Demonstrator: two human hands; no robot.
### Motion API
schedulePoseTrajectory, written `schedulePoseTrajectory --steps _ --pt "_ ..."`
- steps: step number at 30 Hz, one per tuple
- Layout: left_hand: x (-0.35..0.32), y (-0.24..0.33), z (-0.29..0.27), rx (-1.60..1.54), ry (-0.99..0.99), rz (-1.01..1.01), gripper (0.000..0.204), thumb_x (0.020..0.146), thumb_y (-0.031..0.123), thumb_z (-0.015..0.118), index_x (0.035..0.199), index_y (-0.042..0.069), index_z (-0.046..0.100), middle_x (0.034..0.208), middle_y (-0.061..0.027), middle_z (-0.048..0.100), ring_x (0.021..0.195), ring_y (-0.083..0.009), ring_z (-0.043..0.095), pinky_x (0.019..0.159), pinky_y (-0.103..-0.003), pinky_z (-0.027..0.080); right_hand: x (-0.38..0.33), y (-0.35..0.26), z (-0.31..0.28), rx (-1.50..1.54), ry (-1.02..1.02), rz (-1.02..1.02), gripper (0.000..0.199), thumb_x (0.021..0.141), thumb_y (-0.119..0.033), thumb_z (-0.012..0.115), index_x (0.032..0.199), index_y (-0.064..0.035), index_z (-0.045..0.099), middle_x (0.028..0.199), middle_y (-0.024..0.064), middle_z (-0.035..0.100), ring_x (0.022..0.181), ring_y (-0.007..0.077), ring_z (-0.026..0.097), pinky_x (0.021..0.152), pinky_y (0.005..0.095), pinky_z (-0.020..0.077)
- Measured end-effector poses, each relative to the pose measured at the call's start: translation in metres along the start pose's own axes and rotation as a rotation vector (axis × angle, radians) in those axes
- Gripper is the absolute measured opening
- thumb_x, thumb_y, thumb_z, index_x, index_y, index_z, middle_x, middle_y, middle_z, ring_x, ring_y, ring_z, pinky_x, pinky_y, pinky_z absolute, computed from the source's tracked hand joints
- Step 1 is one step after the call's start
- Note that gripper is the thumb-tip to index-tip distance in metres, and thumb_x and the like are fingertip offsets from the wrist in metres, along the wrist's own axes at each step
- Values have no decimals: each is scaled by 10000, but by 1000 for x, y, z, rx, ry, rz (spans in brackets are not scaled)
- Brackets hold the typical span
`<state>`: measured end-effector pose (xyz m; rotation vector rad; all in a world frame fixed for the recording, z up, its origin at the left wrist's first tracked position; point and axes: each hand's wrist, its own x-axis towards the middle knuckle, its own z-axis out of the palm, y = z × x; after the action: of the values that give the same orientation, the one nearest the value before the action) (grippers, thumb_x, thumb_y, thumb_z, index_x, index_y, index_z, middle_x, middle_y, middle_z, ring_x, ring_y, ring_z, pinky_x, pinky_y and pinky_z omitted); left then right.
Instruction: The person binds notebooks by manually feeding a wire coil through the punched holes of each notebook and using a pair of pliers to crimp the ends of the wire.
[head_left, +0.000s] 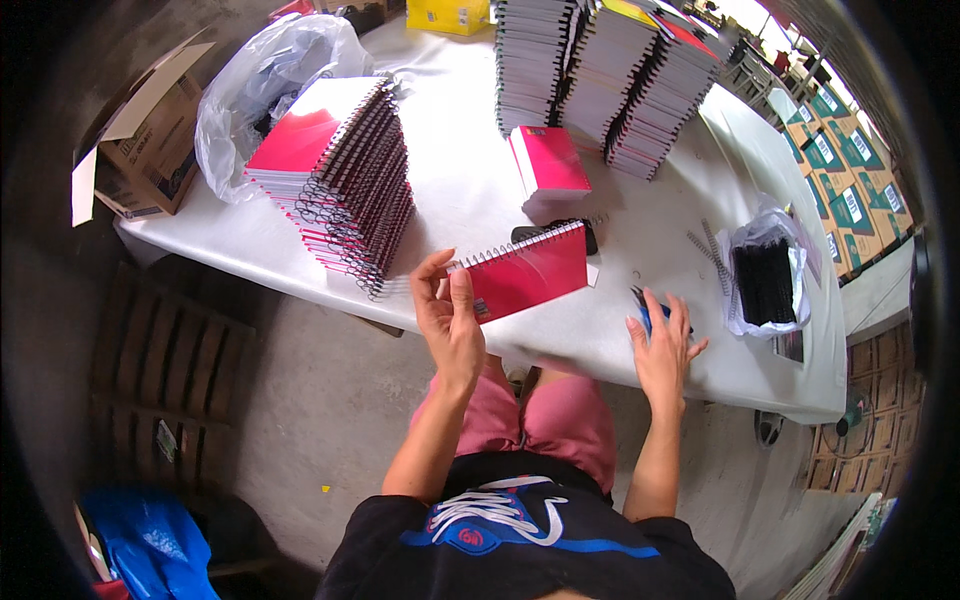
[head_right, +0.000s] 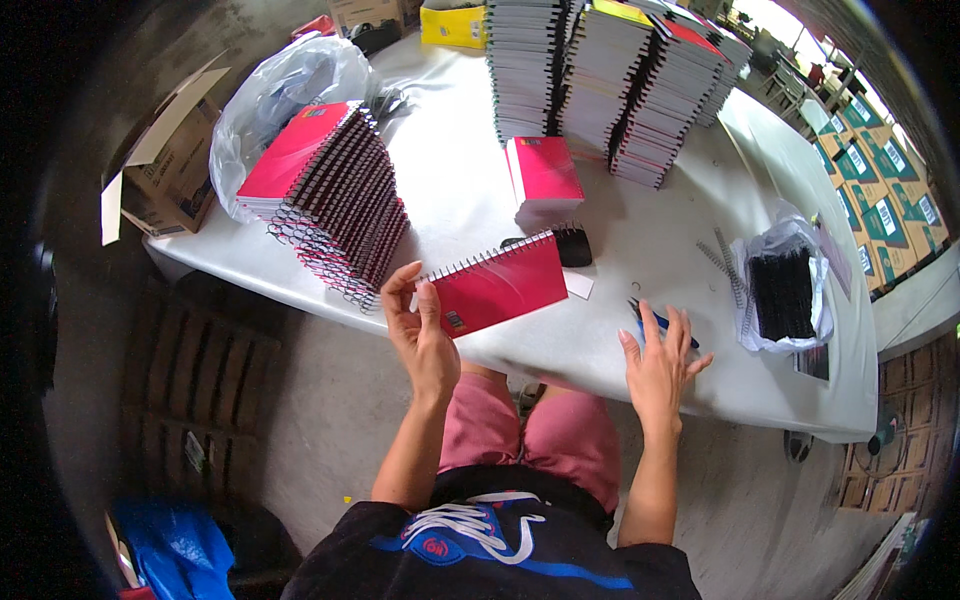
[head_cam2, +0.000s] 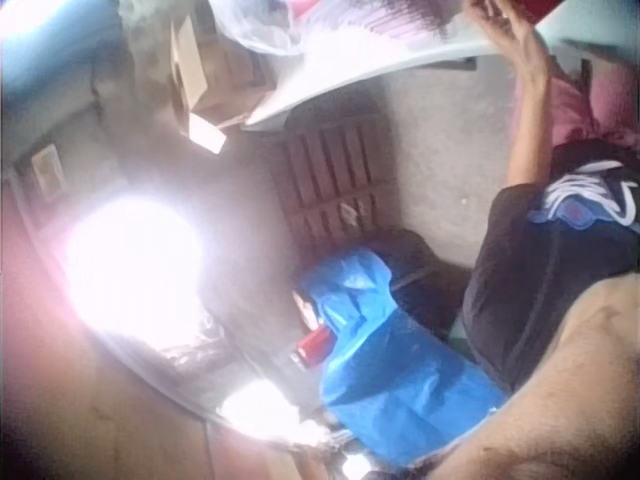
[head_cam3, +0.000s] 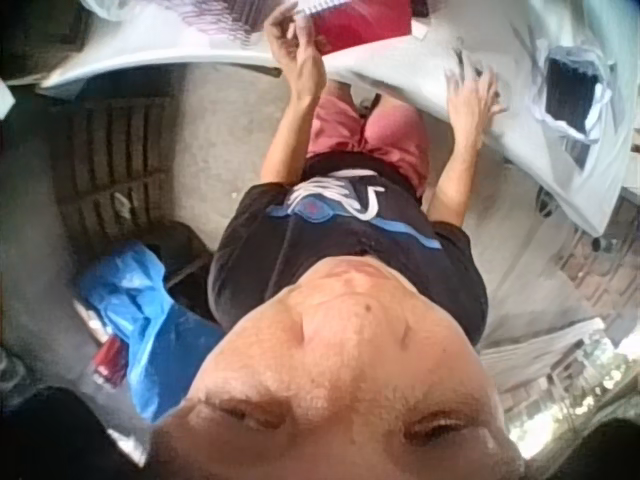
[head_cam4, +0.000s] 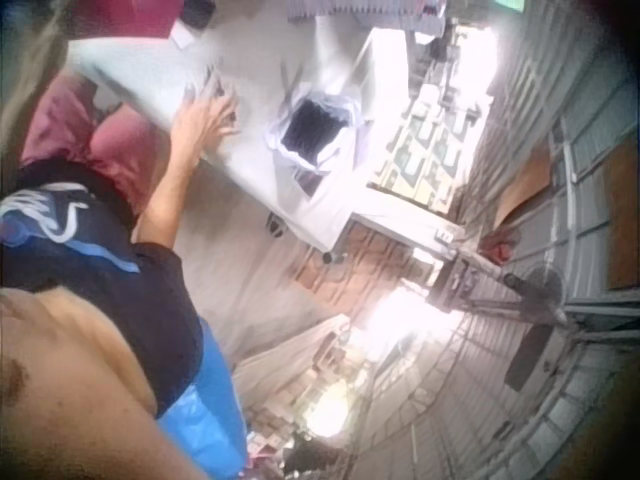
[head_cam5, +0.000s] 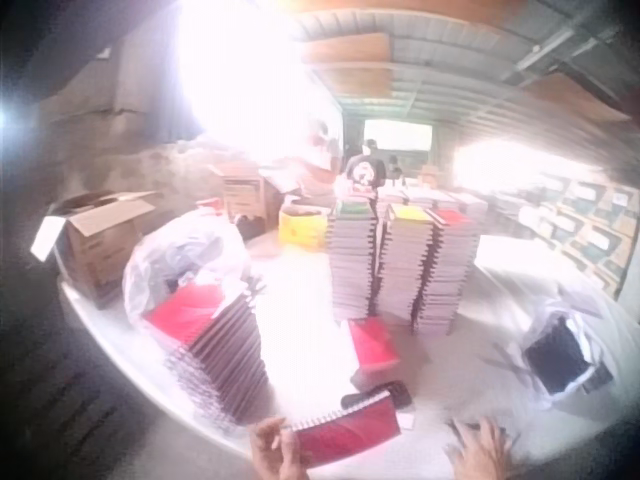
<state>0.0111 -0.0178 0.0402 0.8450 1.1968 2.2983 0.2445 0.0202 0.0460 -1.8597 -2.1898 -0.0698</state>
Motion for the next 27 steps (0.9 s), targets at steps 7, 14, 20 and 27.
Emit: schedulePoseTrajectory --steps 7,14,20,27 --pt "-6 38 -6 13 -77 41 423 924 117 480 1329 88 359 1112 -69 442 977 -129 445 789 -266 421 15 -93 -14 1768 -157 -120 478 833 -52 623 1270 11 441 1207 117 488 929 173 574 776 291 479" --pt "-3 157 -16 -266 -322 611 401 930 436 441 1232 178 497 1095 -58 447 1116 -245 451 908 -441 384 100 -104 -45 2230 -292 -455 311 881 -35 544 1189 -59 506 945 14 613 648 78 546 527 196 411" --pt "4 190 -26 -516 -548 849 313 954 316 380 910 102 604 1075 -114 515 982 -281 518 835 -456 400 137 -239 -126 2289 -220 -57 328 921 -9 452 1244 48 465 898 51 568 655 43 506 587 152 484" --pt "-16 204 -10 -655 -232 627 244 952 211 371 822 64 515 939 -134 536 854 -281 561 769 -457 434 192 -286 -77 1878 -593 -376 263 862 -48 558 1114 26 558 723 24 566 549 92 555 490 199 492"
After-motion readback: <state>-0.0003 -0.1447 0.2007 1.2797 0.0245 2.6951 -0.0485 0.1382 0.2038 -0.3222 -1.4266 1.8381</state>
